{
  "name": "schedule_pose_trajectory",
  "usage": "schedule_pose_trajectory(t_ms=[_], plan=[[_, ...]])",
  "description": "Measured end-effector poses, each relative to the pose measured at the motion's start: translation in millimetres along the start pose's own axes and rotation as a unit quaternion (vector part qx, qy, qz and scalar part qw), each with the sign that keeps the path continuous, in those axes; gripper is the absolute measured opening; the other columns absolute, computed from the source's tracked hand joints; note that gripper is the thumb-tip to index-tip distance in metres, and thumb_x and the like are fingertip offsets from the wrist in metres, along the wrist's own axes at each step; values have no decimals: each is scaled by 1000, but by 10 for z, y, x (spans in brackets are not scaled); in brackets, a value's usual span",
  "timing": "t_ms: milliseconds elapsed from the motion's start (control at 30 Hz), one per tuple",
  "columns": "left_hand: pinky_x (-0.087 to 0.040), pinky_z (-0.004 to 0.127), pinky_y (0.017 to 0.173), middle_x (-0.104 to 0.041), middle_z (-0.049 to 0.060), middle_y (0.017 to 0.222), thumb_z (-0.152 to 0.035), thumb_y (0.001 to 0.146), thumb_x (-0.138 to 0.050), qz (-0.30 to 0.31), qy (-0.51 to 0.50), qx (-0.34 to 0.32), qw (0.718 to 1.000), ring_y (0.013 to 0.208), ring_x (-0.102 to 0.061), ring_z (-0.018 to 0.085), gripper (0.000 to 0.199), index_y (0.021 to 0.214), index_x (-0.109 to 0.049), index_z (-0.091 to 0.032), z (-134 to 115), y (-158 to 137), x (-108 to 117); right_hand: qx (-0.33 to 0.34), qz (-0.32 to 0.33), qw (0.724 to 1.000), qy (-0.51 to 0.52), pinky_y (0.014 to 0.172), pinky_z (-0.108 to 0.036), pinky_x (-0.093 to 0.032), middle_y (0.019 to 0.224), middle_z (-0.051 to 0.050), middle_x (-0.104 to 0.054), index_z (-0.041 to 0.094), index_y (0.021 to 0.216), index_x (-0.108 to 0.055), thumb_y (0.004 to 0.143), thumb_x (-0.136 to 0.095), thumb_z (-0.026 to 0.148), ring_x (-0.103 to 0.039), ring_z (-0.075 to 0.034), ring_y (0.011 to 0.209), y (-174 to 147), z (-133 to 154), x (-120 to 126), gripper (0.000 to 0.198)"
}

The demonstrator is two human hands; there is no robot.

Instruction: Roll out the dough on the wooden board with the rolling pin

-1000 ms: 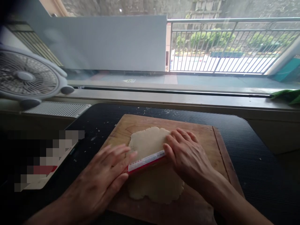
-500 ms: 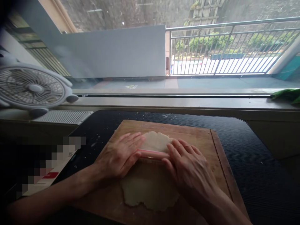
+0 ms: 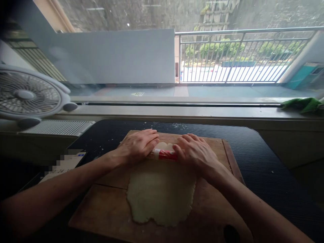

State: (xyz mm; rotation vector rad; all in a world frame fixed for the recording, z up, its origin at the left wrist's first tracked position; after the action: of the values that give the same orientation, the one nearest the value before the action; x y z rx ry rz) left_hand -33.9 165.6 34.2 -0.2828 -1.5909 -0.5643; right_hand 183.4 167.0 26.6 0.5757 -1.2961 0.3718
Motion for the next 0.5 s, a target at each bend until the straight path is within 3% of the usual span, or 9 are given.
schedule_pose_trajectory(t_ms=[133,300,400,500], plan=[[-38,37,100,-56,8,124,-39,92,-30,-20,-14,2,1000,118,-48,21,43,118,-54,-14,-32,-281,-35,39,1,999,5,91,-37,-40,112,-6,-59,22,103,-58,92,-33,37,-49,-20,110,-237,127,17,31],[-37,35,102,-51,8,130,-38,87,-44,-46,-36,-55,997,121,-45,21,44,124,-50,-15,-40,-837,-56,90,-51,994,-36,97,-41,-37,136,-10,-42,16,131,-40,86,-45,35,-37,-25,124,-729,314,-12,49],[-36,36,102,-50,7,131,-38,87,-41,-33,-37,-43,998,122,-44,21,42,122,-53,-17,45,-751,-52,79,-53,995,-37,98,-40,-37,131,-9,-48,17,127,-45,88,-43,35,-41,-24,121,-635,250,-41,43],[-36,35,102,-54,7,127,-37,91,-32,-10,-28,1,1000,120,-47,19,41,116,-57,-17,163,-387,-66,40,-59,997,-26,92,-37,-40,118,-7,-58,19,113,-55,91,-37,36,-49,-22,112,-276,97,-60,33]])
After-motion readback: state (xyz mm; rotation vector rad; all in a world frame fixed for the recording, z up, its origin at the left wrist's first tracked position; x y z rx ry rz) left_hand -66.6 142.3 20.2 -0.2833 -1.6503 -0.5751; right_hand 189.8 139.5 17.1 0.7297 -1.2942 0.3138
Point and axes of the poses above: each hand's wrist, its own y-axis towards the middle knuckle, its own x-axis out of the back of the hand, z = x × y, the point moved 1 cm from there along y, towards the middle knuckle
